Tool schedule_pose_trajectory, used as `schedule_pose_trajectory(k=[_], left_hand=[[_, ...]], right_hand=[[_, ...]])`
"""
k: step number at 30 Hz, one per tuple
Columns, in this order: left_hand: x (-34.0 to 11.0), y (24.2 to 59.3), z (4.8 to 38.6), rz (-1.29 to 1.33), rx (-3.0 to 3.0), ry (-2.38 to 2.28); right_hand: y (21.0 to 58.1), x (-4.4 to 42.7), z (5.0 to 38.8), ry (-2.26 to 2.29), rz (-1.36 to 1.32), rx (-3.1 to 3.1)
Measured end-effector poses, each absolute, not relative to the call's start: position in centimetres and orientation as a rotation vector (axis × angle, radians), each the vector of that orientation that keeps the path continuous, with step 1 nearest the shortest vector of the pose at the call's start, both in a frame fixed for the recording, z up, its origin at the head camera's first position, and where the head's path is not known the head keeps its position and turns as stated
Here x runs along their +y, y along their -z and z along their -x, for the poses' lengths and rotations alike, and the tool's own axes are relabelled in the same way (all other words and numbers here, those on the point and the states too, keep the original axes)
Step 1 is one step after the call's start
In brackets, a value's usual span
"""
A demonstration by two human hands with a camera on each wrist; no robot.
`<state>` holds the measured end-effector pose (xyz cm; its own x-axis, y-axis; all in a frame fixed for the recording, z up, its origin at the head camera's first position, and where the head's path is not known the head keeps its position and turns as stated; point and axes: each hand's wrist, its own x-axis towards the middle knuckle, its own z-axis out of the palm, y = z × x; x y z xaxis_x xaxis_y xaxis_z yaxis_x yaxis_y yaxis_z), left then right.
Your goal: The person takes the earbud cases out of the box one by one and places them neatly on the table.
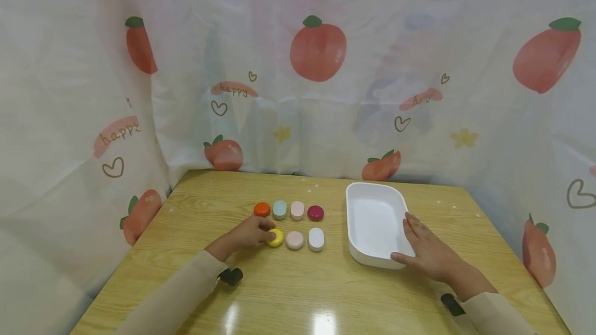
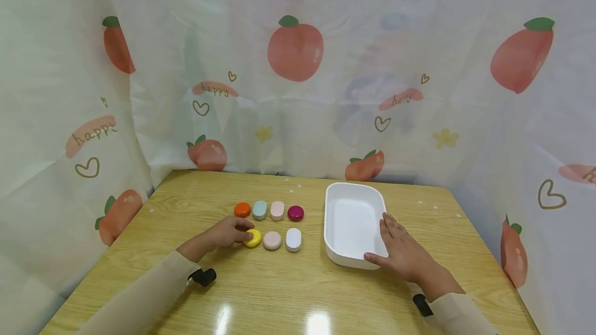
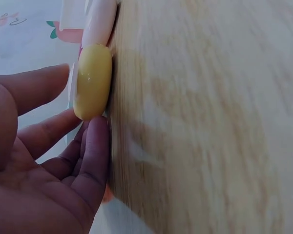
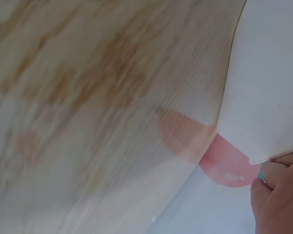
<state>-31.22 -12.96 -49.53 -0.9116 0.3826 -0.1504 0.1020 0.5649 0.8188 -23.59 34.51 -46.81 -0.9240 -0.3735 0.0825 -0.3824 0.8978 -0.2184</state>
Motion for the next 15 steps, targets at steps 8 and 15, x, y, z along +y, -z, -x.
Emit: schedule_pose_trajectory(k=[8, 15], left_hand=[[-13.34, 49.65, 30.97, -0.300, 2.425, -1.412], [-13.54, 49.81, 30.38, -0.223, 2.372, -1.574]], right_hand=[[46.39, 34.36, 23.56, -0.358, -0.617, -3.012], [46.13, 34.35, 23.66, -0.385, -0.587, -3.032]])
